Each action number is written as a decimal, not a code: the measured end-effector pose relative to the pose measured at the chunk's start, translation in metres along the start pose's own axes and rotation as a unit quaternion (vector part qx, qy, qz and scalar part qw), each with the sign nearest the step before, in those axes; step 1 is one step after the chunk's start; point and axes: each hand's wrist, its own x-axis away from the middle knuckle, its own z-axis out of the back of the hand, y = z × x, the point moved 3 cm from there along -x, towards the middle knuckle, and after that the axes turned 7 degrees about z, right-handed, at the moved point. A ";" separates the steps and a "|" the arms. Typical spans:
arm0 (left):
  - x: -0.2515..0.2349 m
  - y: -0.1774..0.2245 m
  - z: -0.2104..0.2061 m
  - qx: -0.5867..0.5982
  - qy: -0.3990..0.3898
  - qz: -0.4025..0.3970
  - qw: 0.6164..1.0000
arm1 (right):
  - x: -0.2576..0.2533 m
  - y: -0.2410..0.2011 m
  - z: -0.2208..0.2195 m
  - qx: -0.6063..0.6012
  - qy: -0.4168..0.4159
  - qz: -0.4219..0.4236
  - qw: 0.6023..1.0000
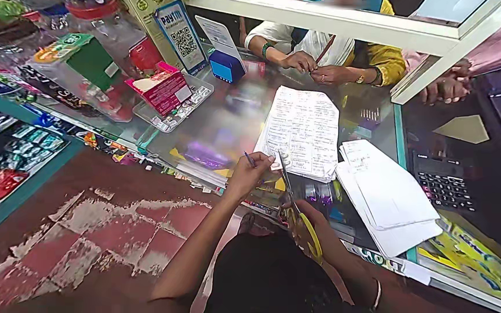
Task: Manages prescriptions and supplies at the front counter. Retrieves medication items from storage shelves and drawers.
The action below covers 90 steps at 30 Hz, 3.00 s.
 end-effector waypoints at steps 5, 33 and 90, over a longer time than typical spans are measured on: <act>0.005 -0.002 0.002 -0.038 0.030 -0.040 0.998 | -0.007 -0.002 -0.004 0.011 0.016 -0.015 1.000; -0.011 -0.016 0.027 0.082 -0.001 0.012 0.997 | -0.024 -0.018 -0.008 0.313 0.189 -0.016 0.931; -0.034 -0.020 0.013 -0.569 0.022 -0.235 0.788 | 0.125 -0.009 0.253 0.630 0.355 0.064 0.687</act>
